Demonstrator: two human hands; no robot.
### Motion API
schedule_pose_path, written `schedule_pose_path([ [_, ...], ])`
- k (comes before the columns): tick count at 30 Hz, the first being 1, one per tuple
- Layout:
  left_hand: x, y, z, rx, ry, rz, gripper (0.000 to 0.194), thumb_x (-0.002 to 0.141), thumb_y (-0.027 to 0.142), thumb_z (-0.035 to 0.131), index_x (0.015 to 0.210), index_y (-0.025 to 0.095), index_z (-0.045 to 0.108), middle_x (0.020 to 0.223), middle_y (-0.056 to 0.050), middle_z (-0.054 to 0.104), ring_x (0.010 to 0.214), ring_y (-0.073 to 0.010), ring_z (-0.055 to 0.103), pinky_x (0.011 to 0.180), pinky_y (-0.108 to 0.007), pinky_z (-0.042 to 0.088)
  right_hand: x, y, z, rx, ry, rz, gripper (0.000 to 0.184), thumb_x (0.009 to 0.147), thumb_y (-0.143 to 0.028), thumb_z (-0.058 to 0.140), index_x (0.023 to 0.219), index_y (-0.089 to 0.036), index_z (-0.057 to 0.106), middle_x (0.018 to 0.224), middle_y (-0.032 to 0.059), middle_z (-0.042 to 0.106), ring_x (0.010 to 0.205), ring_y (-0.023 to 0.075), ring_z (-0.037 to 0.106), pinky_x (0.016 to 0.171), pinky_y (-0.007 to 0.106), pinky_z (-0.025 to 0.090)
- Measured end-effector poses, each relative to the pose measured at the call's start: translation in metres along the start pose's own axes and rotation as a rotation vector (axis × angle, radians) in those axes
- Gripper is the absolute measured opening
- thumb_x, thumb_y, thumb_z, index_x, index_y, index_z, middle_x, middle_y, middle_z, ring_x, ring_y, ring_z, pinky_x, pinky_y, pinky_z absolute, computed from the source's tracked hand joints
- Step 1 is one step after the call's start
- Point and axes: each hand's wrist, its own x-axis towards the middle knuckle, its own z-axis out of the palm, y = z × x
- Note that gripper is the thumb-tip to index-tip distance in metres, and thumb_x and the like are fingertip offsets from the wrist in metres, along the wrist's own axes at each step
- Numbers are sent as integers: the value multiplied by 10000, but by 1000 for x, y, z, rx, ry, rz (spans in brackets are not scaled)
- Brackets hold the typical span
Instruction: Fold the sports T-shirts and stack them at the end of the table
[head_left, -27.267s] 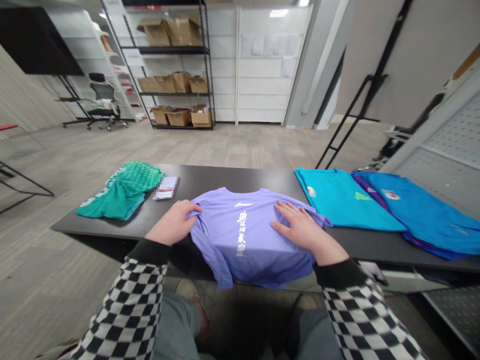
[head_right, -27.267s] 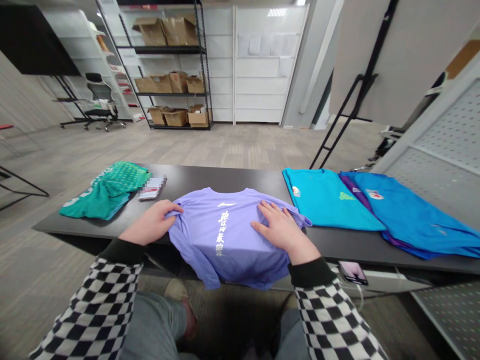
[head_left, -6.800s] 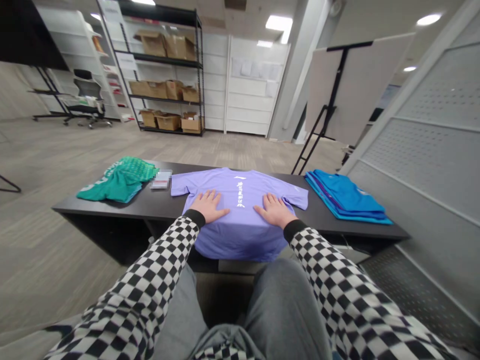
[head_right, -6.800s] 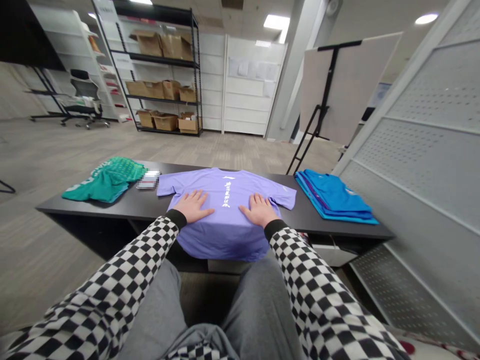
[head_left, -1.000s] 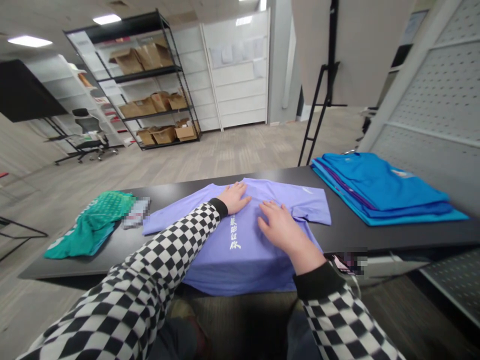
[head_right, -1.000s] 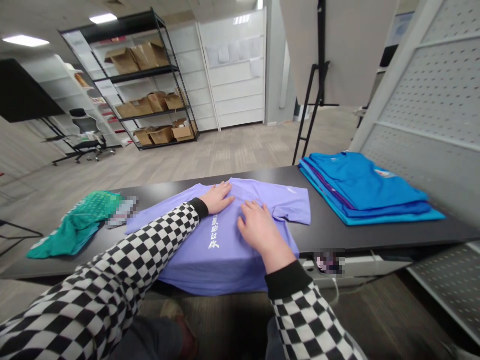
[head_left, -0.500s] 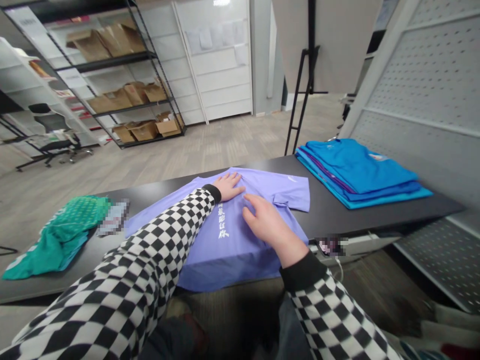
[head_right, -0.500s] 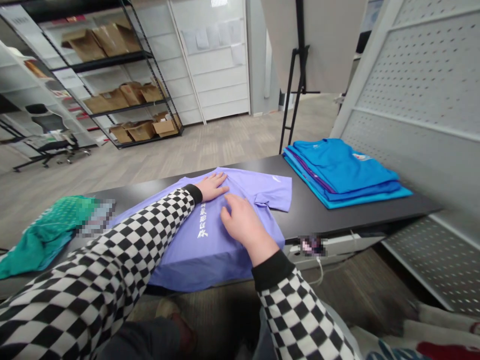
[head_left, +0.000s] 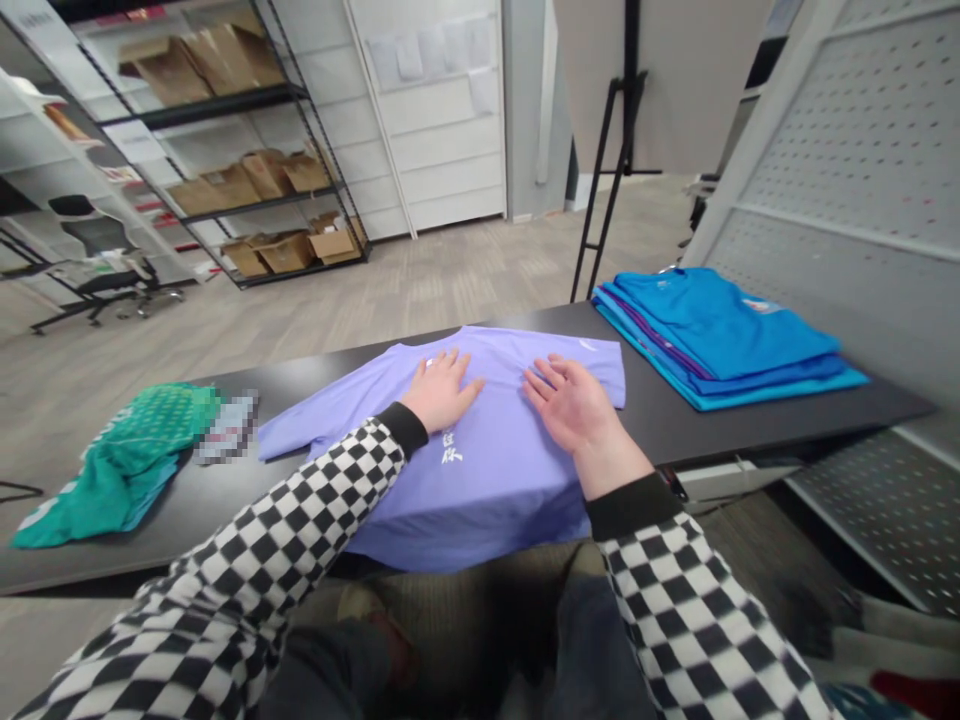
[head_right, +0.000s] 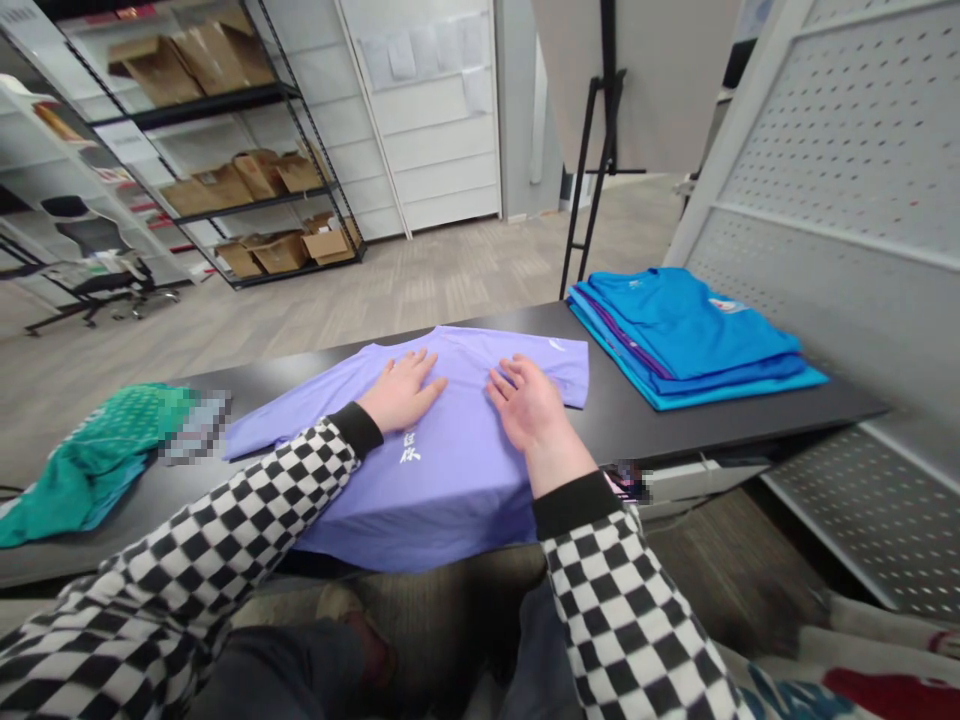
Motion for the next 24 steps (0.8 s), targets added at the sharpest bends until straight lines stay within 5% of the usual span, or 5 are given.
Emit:
schedule_pose_path([
  [4, -19, 3, 11, 67, -76, 6, 876, 1137, 699, 374, 1825, 158, 328, 1906, -197, 226, 1780, -416, 179, 1413, -675, 189, -12, 12, 37, 182, 81, 1, 468, 800, -281, 765, 1236, -340, 607, 1351, 40, 719, 1254, 244, 754, 1087, 392, 605],
  [7, -19, 3, 14, 97, -81, 12, 873, 1139, 700, 356, 1832, 171, 311, 1909, -186, 226, 1781, -410, 181, 1411, -682, 185, -11, 17, 45, 251, 174, 21, 402, 755, -231, 778, 1110, -322, 614, 1150, -5, 724, 1100, 207, 767, 988, 334, 617],
  [12, -19, 3, 12, 87, -74, 17, 877, 1142, 706, 338, 1833, 166, 311, 1909, -181, 224, 1783, -403, 178, 1415, -664, 193, 4, -1, -1, 254, 297, -24, 279, 739, -214, 723, 976, -279, 591, 1154, 15, 681, 1078, 197, 758, 944, 317, 626],
  [18, -20, 3, 13, 75, -62, 28, 860, 1147, 696, 346, 1827, 170, 329, 1907, -183, 230, 1778, -418, 187, 1409, -675, 191, 18, -34, -70, 162, 427, -114, 222, 785, -264, 652, 1005, -269, 622, 1249, 93, 684, 1184, 242, 726, 1059, 443, 624],
  [24, -19, 2, 11, 64, -84, 12, 867, 1141, 689, 359, 1829, 163, 315, 1914, -183, 206, 1783, -413, 165, 1408, -672, 187, 18, -55, -89, 19, 583, -333, 294, 825, -293, 607, 1114, -277, 654, 1215, 54, 755, 1171, 227, 759, 1070, 445, 614],
])
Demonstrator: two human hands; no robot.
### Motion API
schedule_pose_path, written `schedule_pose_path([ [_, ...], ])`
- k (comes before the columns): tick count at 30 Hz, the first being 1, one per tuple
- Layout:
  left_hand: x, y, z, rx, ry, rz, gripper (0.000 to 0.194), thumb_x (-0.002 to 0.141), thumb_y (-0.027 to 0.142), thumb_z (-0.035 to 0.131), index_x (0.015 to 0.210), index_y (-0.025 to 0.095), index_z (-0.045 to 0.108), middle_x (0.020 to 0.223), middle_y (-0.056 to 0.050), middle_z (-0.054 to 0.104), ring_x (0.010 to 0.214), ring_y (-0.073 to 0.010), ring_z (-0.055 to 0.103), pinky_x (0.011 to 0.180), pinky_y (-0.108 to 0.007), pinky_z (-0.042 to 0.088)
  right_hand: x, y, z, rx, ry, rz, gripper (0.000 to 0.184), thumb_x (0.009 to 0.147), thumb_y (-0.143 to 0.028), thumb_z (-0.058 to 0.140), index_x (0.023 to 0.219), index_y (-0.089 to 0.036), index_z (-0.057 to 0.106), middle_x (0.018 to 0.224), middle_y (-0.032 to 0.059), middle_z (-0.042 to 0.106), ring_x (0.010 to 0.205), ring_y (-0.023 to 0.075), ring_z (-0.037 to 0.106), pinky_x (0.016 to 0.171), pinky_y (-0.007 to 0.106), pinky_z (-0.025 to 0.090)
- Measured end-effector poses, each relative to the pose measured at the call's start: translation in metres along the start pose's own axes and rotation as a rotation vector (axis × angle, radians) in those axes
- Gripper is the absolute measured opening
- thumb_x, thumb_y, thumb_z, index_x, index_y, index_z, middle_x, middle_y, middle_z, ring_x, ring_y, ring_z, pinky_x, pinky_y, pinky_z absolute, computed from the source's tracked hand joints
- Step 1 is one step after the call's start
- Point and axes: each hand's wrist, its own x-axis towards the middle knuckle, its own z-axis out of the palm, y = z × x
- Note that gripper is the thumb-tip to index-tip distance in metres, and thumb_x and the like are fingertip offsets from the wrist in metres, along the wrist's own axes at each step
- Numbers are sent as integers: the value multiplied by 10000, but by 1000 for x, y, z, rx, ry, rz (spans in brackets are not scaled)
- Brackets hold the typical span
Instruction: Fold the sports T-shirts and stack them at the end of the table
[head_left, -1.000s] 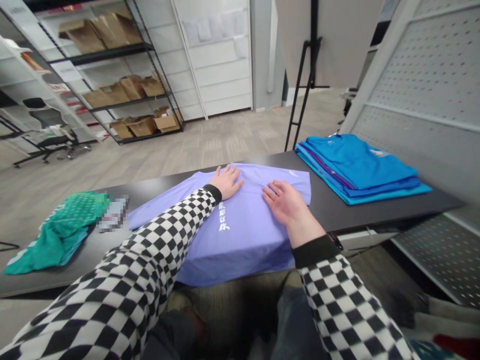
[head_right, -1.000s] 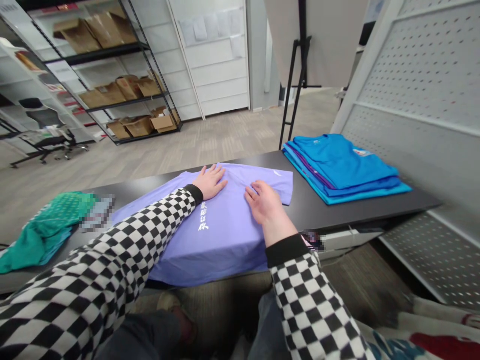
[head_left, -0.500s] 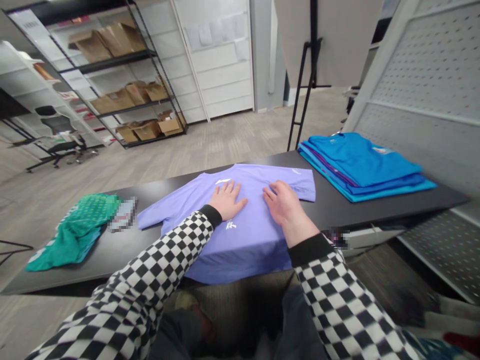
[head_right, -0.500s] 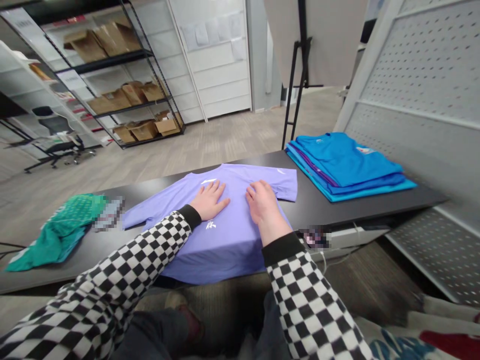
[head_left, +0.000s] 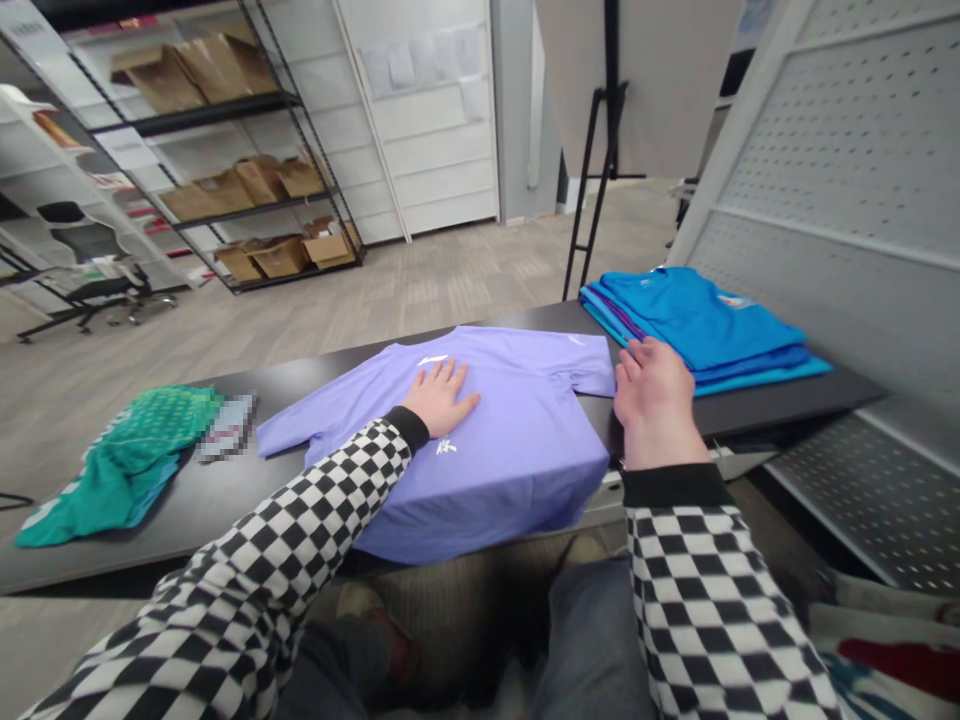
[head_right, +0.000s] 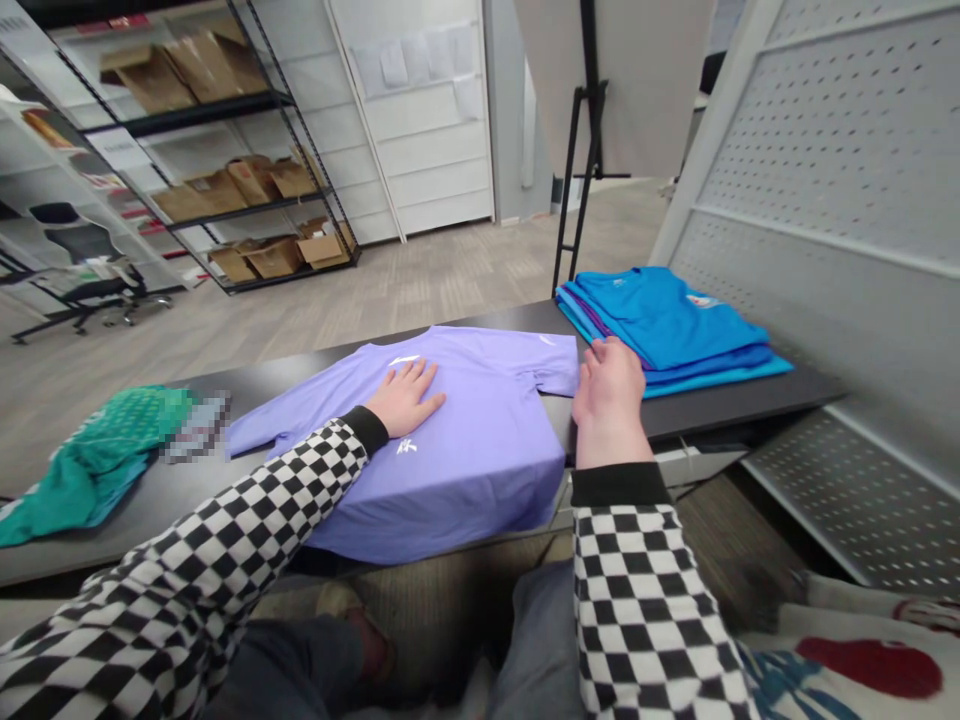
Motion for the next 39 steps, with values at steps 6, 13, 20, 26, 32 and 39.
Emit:
schedule_pose_path([
  [6, 18, 28, -26, 8, 63, 36, 598, 1075, 495, 564, 1567, 174, 678, 1755, -211, 529, 1641, -408, 488, 1359, -583, 356, 7, -15, -12, -646, -8, -406, 239, 817, -278, 667, 1015, -211, 783, 1032, 113, 825, 1040, 316, 774, 1067, 494, 595],
  [13, 61, 106, -11, -195, 221, 328, 364, 1089, 409, 609, 1266, 181, 831, 1189, -126, 831, 1140, -292, 767, 1077, -405, 582, 15, -17, -11, -1230, -240, -439, 316, 894, -226, 682, 1137, -169, 875, 1180, 171, 857, 1164, 346, 785, 1096, 435, 569],
  [20, 78, 116, 15, -294, 254, 292, 272, 1050, 440, 702, 1121, 221, 846, 1075, -89, 815, 1029, -275, 755, 953, -389, 578, 29, -29, -15, -1439, -602, -392, 188, 782, -270, 892, 967, -234, 892, 1019, 91, 845, 969, 278, 785, 912, 341, 590],
  [26, 76, 116, 11, -409, 248, 300, 142, 983, 278, 705, 1029, 247, 835, 1003, -51, 818, 961, -251, 751, 906, -367, 564, 26, -26, -1, -1350, -501, -581, 65, 889, -234, 779, 930, -225, 829, 1056, 102, 804, 1098, 287, 741, 1081, 403, 560],
  [32, 74, 120, 8, -545, 355, 310, 157, 987, 249, 648, 1003, 235, 803, 867, -37, 777, 857, -241, 726, 826, -356, 543, 16, -20, 8, -1015, -346, -678, 191, 963, -255, 655, 1086, -254, 802, 1171, 103, 795, 1149, 295, 747, 1116, 450, 568],
  [39, 71, 118, 7, -619, 336, 345, 149, 979, 249, 671, 994, 211, 814, 780, -16, 739, 762, -219, 695, 752, -333, 512, 17, -10, 15, -703, -320, -519, 251, 892, -304, 695, 1111, -205, 770, 1125, 91, 836, 1034, 255, 790, 1029, 403, 607],
])
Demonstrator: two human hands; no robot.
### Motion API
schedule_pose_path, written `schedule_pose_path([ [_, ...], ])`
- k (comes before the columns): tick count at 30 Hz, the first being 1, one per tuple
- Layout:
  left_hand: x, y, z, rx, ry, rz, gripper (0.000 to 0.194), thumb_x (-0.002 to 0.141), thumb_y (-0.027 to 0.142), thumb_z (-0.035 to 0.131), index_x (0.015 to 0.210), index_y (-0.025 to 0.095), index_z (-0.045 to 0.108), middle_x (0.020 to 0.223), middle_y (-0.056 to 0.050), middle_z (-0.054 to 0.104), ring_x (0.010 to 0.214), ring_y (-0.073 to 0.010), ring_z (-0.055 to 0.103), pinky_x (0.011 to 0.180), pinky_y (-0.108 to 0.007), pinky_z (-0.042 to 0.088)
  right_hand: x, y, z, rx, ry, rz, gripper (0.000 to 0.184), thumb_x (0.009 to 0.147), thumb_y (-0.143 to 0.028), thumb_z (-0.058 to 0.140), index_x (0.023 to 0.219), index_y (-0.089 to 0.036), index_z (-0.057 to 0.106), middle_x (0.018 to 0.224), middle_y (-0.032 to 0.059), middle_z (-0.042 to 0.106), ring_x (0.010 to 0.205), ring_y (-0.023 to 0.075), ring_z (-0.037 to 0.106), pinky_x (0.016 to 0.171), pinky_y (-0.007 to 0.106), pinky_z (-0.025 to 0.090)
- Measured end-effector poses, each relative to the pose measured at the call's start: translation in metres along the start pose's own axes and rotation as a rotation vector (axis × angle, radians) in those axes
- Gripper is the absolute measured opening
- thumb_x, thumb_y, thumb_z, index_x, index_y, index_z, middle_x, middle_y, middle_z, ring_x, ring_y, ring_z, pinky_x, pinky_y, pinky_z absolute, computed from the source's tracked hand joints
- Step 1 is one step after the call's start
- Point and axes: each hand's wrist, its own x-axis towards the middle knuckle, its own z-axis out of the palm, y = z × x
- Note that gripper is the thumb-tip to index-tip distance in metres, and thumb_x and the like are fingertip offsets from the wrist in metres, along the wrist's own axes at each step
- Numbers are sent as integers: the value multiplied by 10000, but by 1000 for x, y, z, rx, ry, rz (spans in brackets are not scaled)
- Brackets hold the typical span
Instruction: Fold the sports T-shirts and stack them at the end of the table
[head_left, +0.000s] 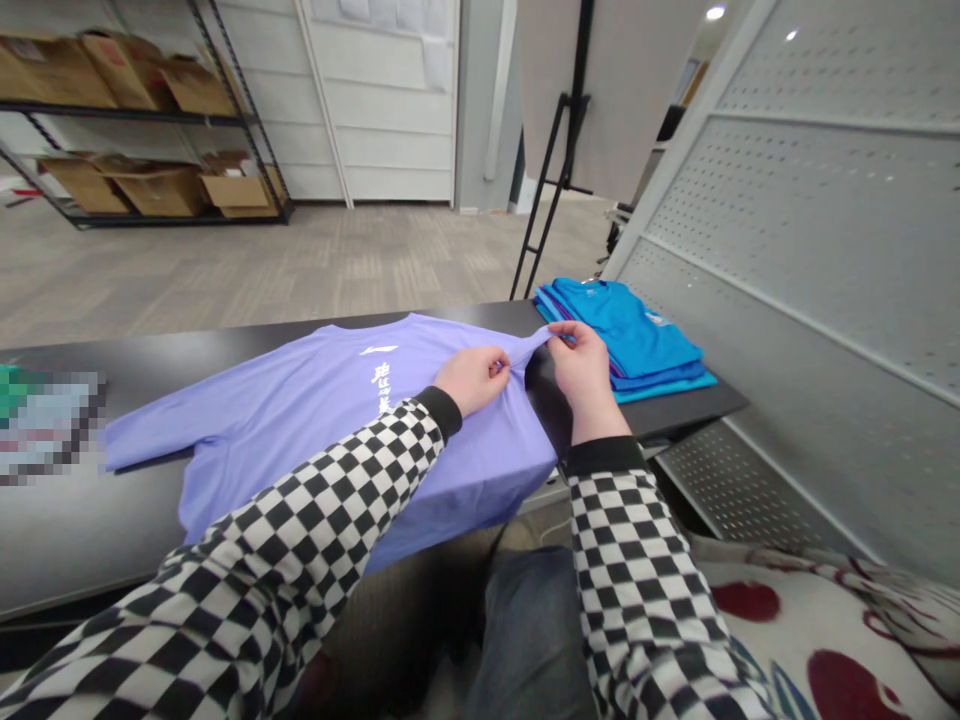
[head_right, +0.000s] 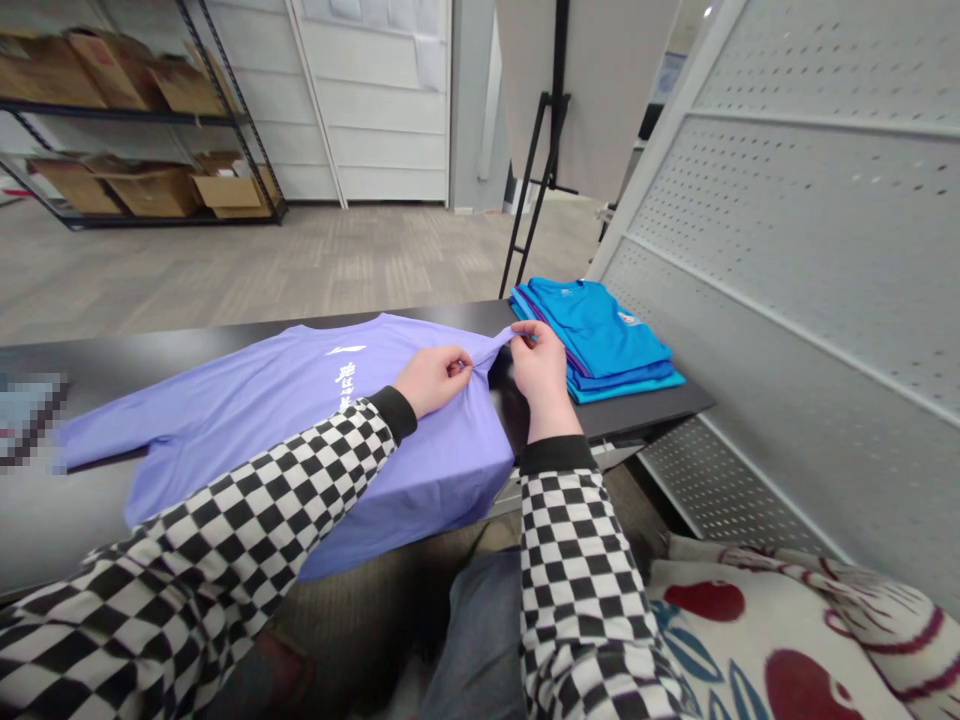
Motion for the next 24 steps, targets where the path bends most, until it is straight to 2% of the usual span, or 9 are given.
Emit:
schedule_pose_path([
  [5, 0, -5, 2, -57, 14, -24, 163, 986, 286, 670, 998, 202, 810, 757, -4, 733, 732, -203, 684, 743, -324, 509, 3, 3, 9, 148, 50, 1, 309, 875, -334, 707, 1151, -196, 720, 1067, 75, 807, 946, 219, 764, 943, 380, 630],
  [11, 1, -13, 5, -163, 125, -87, 133, 971, 284, 688, 946, 203, 790, 820, -15, 774, 785, -201, 709, 787, -320, 545, 2, 4, 2, 45, 123, 5, 352, 895, -392, 752, 1179, -185, 741, 1072, 90, 801, 984, 236, 759, 931, 378, 633],
  [15, 0, -13, 4, -209, 142, -115, 119, 962, 275, 688, 902, 205, 764, 817, -15, 775, 779, -199, 705, 777, -319, 559, 1, -1, -5, -16, 131, 45, 381, 905, -418, 758, 1199, -176, 771, 1052, 96, 814, 810, 230, 751, 801, 369, 633],
  [17, 0, -13, 4, -216, 138, -116, 115, 958, 270, 684, 880, 211, 745, 828, -14, 779, 790, -198, 709, 784, -320, 566, 1, -3, -9, -69, 117, 53, 345, 919, -433, 752, 1149, -180, 797, 1047, 107, 828, 807, 245, 759, 785, 371, 627],
  [21, 0, -12, 2, -213, 135, -126, 116, 953, 267, 680, 859, 213, 721, 834, -13, 781, 795, -198, 710, 780, -321, 569, 0, -5, -16, -219, 91, 48, 268, 934, -452, 770, 988, -198, 835, 946, 110, 842, 936, 300, 781, 884, 392, 611],
  [24, 0, -11, 2, -219, 137, -124, 117, 947, 261, 679, 848, 210, 715, 815, -11, 773, 777, -194, 704, 766, -316, 563, 0, -9, -21, -305, 87, 60, 219, 913, -430, 811, 892, -212, 821, 888, 97, 834, 905, 297, 767, 905, 395, 588],
])
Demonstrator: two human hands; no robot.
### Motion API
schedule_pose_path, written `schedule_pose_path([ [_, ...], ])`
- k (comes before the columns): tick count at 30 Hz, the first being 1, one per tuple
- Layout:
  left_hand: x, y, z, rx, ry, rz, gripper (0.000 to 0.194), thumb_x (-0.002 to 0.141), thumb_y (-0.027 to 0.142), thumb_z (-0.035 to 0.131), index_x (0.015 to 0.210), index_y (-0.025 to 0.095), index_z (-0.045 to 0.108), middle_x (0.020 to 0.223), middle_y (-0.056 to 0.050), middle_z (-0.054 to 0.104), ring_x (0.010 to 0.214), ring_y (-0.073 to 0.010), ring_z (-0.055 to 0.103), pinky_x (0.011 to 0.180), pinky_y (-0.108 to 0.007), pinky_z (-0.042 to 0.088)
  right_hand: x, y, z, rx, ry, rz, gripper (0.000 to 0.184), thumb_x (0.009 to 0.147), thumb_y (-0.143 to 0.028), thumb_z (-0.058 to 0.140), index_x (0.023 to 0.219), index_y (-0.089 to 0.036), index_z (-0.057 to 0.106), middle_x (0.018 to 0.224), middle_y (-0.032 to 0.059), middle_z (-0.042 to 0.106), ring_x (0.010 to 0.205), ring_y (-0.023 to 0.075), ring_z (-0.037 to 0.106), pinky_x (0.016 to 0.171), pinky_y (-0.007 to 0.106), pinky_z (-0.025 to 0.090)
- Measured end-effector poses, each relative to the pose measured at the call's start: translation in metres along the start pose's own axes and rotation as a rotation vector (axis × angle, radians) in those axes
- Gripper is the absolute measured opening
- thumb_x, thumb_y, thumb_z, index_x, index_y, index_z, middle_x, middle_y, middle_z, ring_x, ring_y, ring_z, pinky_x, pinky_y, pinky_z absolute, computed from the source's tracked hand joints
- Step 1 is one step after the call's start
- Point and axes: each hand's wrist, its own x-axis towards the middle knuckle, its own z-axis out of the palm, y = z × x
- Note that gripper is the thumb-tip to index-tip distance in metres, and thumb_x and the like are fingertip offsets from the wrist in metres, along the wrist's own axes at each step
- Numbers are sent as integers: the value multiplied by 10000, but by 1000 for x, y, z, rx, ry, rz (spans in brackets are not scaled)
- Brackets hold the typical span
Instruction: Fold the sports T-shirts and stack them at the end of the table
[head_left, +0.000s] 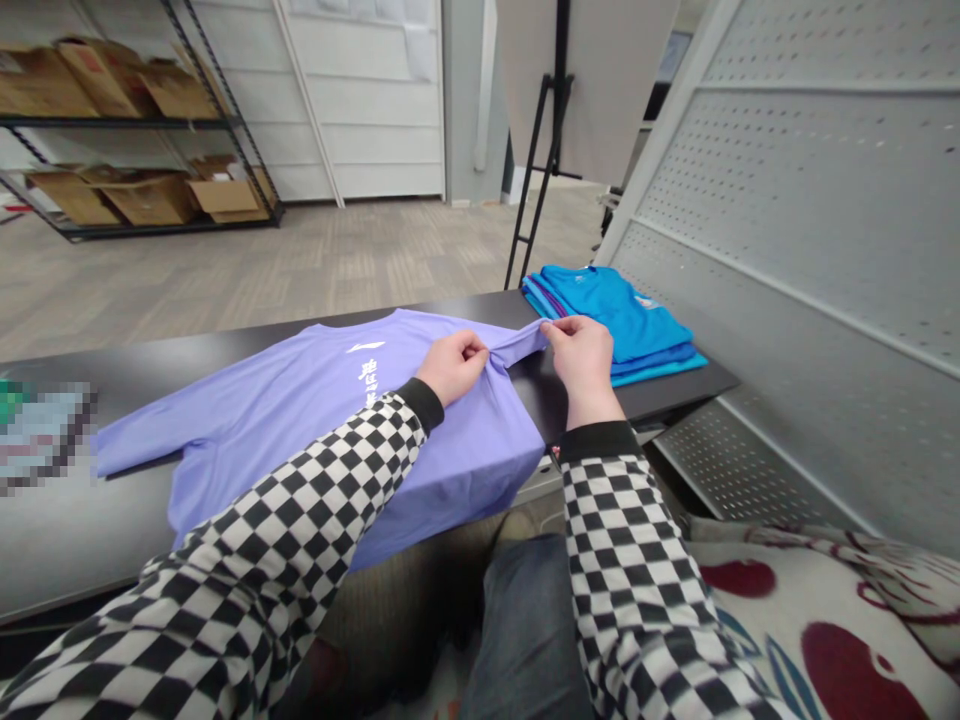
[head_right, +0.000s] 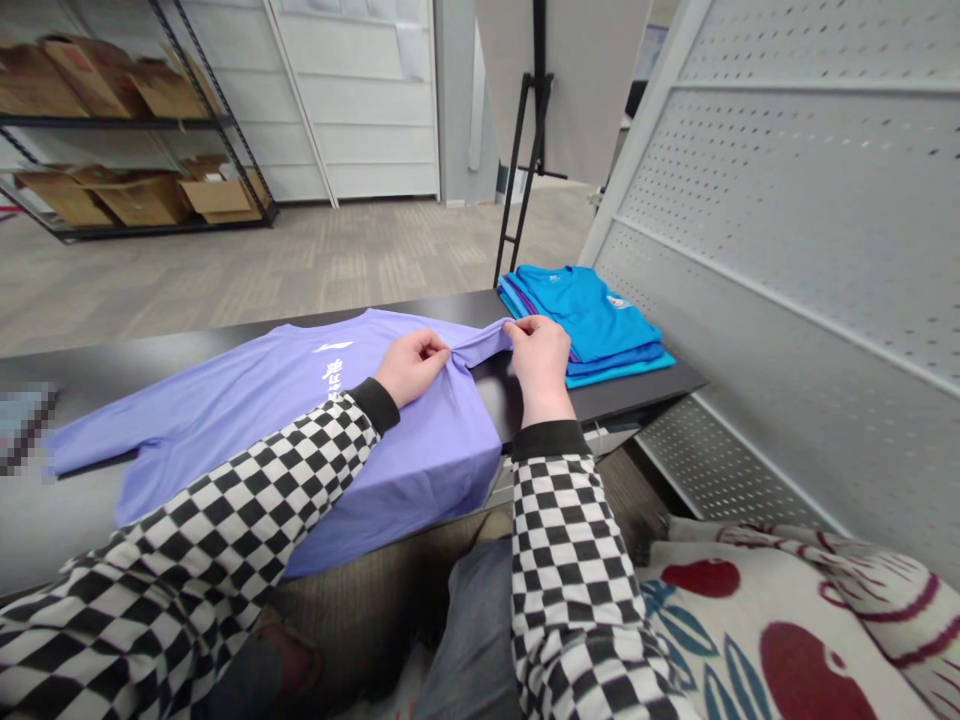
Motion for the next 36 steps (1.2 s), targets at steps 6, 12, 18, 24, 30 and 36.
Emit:
schedule_pose_path([
  [6, -3, 0, -2, 71, -124, 31, 81, 873, 179, 678, 812, 206, 723, 758, -7, 751, 734, -192, 699, 726, -302, 538, 3, 4, -20, -94, -238, 46, 223, 846, -380, 872, 744, -229, 742, 694, 31, 741, 721, 242, 698, 766, 356, 548],
  [12, -7, 7, -3, 297, -270, 157, 144, 900, 222, 670, 874, 225, 812, 785, -30, 776, 743, -227, 699, 725, -331, 511, 7, 18, -29, -247, -393, 67, 151, 860, -258, 776, 710, -251, 761, 629, 60, 711, 788, 304, 749, 820, 381, 563],
  [18, -10, 16, -2, 418, -214, 153, 217, 996, 271, 630, 942, 233, 837, 818, -54, 796, 770, -251, 726, 745, -349, 514, 8, 16, -10, -267, -258, 108, 397, 1005, -471, 690, 672, -255, 719, 654, 160, 714, 980, 403, 790, 936, 448, 577],
  [24, -9, 17, -2, 454, -240, 145, 222, 1008, 282, 633, 980, 240, 849, 844, -58, 810, 809, -259, 749, 768, -350, 530, 2, 13, -2, 51, -252, 183, 174, 753, -265, 807, 916, -205, 798, 796, 62, 790, 772, 262, 744, 795, 373, 585],
  [30, -12, 14, 1, 433, -228, 138, 232, 1008, 307, 629, 1007, 248, 853, 840, -47, 805, 785, -252, 735, 739, -345, 521, 5, 9, 8, 507, -126, 186, 314, 722, -331, 829, 1003, -194, 796, 934, 64, 824, 874, 235, 750, 849, 364, 604],
  [36, 16, 19, -10, 438, -199, 123, 257, 1010, 319, 612, 1027, 232, 853, 865, -54, 812, 810, -243, 739, 792, -339, 548, 8, 15, 23, 645, -51, 143, 374, 711, -376, 850, 1029, -183, 812, 977, 86, 832, 931, 259, 766, 922, 420, 622],
])
